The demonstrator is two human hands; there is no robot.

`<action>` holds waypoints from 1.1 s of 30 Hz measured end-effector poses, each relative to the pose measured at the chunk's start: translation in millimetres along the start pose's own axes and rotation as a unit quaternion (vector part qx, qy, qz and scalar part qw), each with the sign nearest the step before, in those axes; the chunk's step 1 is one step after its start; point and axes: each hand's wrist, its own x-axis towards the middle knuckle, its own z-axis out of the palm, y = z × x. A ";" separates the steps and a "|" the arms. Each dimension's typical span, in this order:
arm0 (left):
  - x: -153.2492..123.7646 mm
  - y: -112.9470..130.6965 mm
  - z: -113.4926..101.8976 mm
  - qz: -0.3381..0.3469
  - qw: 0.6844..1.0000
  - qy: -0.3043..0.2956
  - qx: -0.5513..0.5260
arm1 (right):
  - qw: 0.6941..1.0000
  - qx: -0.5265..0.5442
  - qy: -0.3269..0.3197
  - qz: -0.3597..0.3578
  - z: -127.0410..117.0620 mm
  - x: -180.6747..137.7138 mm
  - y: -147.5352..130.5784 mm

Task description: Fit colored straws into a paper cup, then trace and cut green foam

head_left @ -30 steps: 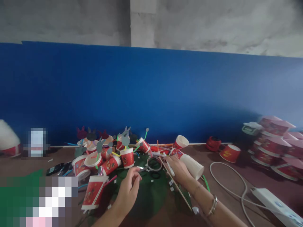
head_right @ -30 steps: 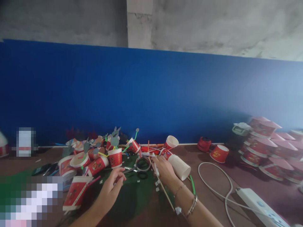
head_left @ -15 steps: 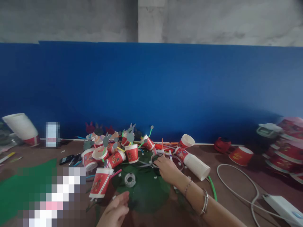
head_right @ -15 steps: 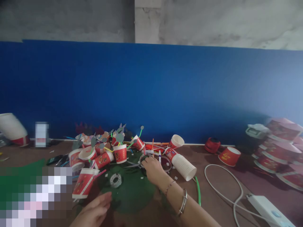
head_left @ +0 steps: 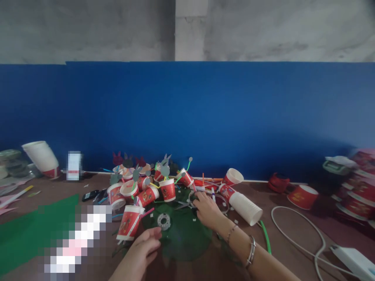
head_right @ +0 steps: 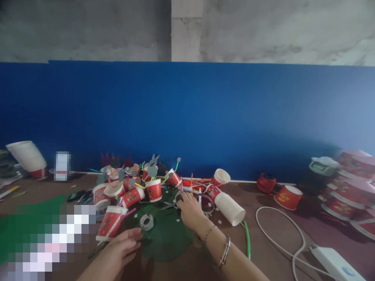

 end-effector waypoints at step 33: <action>14.3 8.4 9.8 0.030 0.993 -0.087 0.079 | 0.742 0.635 0.011 0.215 33.2 -57.2 -27.5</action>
